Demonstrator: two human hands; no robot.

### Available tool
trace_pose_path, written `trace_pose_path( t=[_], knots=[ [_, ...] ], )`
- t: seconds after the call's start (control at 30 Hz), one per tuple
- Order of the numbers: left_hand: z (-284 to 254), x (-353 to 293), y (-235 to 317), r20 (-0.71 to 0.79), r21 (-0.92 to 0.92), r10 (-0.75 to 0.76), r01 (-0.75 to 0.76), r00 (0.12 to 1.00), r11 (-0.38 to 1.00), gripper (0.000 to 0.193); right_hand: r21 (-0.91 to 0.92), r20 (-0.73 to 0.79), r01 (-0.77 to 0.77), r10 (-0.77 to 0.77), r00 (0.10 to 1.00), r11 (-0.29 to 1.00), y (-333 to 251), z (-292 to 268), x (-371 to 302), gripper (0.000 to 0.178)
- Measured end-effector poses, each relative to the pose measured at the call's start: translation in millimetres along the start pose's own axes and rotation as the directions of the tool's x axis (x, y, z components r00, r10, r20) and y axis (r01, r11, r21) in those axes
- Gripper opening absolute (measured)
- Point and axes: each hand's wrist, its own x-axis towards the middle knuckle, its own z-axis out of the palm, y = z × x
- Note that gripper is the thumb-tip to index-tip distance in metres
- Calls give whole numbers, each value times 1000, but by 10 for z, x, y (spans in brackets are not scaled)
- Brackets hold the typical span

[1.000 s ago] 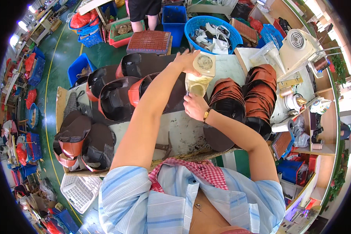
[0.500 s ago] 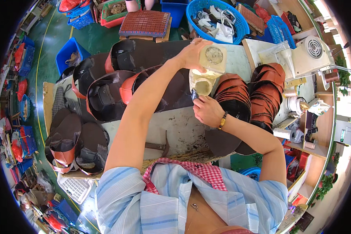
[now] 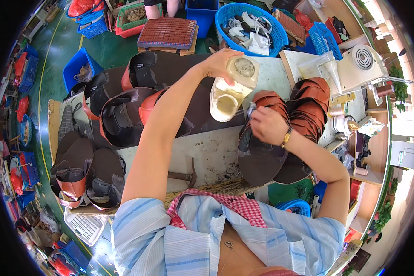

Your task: Apply glue or cement to shoe components using a brush and organize the pieces.

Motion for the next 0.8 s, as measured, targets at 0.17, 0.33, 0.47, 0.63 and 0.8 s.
trace_pose_path(
  t=[0.17,0.33,0.47,0.63,0.8],
  knots=[
    [-89,93,-183,47,-185,-140,147,989,972,99,479,-253,-63,207,945,876,84,-538,192,9],
    [-89,83,-21,49,-100,-261,265,964,959,98,718,-209,33,170,963,695,-172,-487,587,7],
    [-96,47,-25,73,-74,-245,250,967,965,98,544,-150,66,19,989,837,-280,-432,665,8],
    [-77,-43,-25,35,-76,-246,248,969,966,99,490,-126,30,37,991,871,-235,-408,458,6],
    [-40,-45,103,35,-134,-199,202,979,970,101,692,-158,-161,364,918,704,313,-188,150,11]
  ],
)
